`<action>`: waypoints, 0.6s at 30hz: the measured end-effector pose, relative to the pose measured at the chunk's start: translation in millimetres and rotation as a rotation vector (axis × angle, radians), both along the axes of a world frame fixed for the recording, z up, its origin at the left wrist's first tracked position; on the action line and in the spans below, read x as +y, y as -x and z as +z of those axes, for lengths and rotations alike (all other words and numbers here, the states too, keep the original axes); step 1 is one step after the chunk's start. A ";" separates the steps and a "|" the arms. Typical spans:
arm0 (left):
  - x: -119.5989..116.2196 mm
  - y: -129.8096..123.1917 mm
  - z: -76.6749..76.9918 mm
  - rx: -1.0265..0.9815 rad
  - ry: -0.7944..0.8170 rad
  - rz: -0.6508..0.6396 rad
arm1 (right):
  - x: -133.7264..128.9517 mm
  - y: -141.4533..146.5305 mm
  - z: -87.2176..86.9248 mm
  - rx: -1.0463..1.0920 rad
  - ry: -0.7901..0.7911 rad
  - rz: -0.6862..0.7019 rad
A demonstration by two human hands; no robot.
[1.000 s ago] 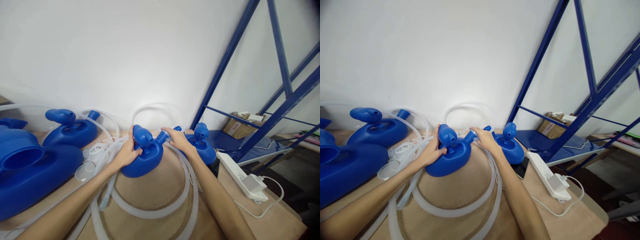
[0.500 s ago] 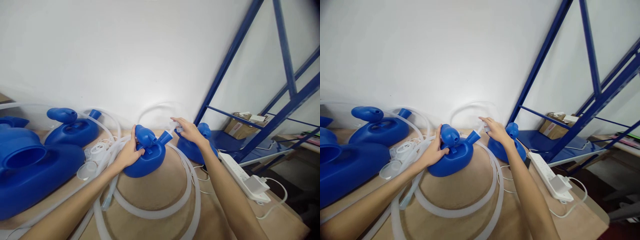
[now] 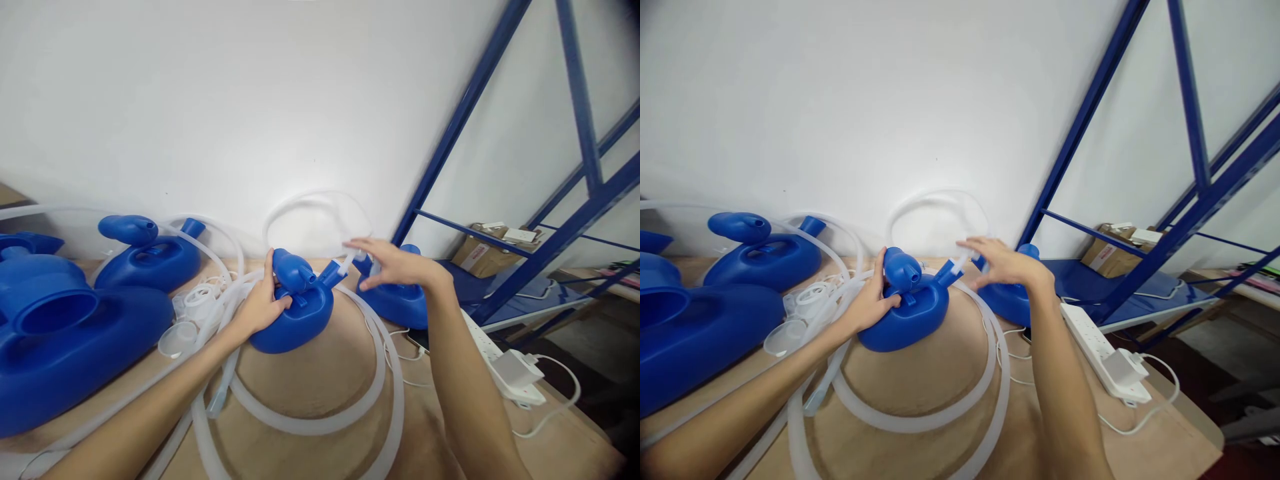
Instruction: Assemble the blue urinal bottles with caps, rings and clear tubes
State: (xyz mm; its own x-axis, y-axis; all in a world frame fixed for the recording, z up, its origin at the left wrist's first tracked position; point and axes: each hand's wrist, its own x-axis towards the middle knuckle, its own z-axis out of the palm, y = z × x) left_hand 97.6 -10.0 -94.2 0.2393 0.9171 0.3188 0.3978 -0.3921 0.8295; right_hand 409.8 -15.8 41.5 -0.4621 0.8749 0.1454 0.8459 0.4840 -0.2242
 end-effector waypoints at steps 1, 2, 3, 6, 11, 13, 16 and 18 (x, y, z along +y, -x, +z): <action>0.1 -0.1 0.0 -0.004 -0.001 -0.003 | -4.7 5.0 -3.3 -0.072 0.097 -0.030; 0.0 -0.3 0.1 -0.009 -0.002 -0.006 | -8.0 9.5 -6.4 -0.116 0.152 -0.065; -0.1 -0.4 0.5 -0.012 -0.003 -0.007 | -10.0 13.4 -9.1 -0.135 0.174 -0.096; -1.2 -0.6 2.6 -0.021 0.009 -0.021 | -10.0 21.7 -13.5 -0.128 0.151 -0.172; -2.8 0.2 4.1 -0.057 0.022 -0.060 | -3.0 28.9 -21.5 -0.063 0.214 -0.204; -2.7 0.6 3.2 -0.051 0.021 -0.058 | 2.8 29.6 -28.5 0.015 0.147 -0.176; -2.2 0.8 2.1 -0.035 0.021 -0.034 | 16.2 28.4 -42.0 0.194 -0.003 -0.104; -2.1 0.6 2.4 -0.029 0.027 -0.023 | 26.3 27.6 -51.8 0.312 -0.029 -0.094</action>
